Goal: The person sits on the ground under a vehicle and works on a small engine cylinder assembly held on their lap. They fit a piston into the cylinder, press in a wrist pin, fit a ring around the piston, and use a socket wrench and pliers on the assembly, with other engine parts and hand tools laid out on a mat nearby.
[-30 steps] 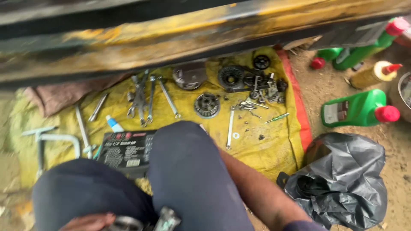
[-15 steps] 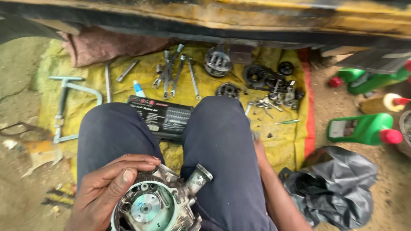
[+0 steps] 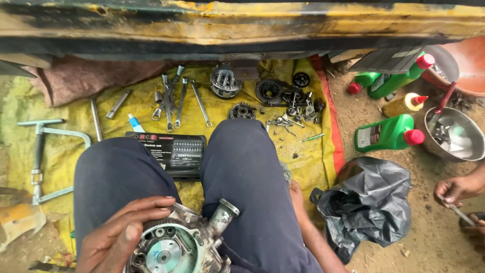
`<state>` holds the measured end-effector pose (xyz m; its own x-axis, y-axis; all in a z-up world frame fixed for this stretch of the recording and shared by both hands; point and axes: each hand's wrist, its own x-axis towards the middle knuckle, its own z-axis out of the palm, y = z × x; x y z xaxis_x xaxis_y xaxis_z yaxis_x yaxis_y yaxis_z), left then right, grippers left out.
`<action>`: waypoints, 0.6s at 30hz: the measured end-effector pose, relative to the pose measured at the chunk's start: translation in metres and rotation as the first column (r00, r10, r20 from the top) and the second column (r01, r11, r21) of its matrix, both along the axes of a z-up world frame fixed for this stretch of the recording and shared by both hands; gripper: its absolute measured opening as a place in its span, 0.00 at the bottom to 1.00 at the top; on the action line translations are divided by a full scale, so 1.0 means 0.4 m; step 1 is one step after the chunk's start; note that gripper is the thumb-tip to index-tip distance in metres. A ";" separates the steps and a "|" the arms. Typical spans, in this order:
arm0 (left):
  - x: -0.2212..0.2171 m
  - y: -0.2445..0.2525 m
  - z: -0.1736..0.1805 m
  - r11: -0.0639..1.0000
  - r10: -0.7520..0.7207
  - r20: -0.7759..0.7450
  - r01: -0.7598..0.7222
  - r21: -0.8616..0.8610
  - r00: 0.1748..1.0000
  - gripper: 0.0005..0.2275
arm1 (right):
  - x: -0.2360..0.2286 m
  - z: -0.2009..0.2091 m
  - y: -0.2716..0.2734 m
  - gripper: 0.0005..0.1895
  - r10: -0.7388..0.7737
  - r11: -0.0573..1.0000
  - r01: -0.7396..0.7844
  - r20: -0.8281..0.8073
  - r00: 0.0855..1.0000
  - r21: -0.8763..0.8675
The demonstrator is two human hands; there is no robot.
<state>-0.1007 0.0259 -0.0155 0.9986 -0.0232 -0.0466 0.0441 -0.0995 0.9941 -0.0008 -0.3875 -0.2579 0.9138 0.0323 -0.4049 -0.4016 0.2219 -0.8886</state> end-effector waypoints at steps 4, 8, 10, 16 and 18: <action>-0.018 0.008 -0.009 0.999 -0.023 0.100 0.020 0.029 0.995 0.20 | 0.064 -0.114 -0.041 0.08 -0.026 0.968 0.007 -0.073 0.997 -0.250; -0.016 0.026 -0.009 0.983 -0.142 0.142 0.123 0.135 0.980 0.21 | 0.128 -0.381 -0.110 0.07 -0.053 0.982 0.060 0.049 0.997 -0.177; -0.015 0.026 -0.017 0.990 -0.119 0.076 0.113 0.087 0.990 0.21 | 0.158 -0.349 -0.088 0.13 -0.128 0.935 0.102 -0.054 0.990 -0.339; 0.024 -0.029 0.087 0.994 0.062 0.116 -0.050 -0.100 0.991 0.15 | 0.219 -0.166 -0.015 0.09 -0.072 0.927 0.072 0.015 0.997 -0.369; 0.046 -0.061 0.144 0.999 0.036 0.248 -0.035 -0.005 0.968 0.18 | 0.188 0.045 0.034 0.16 -0.042 0.839 -0.110 -0.264 0.964 -0.534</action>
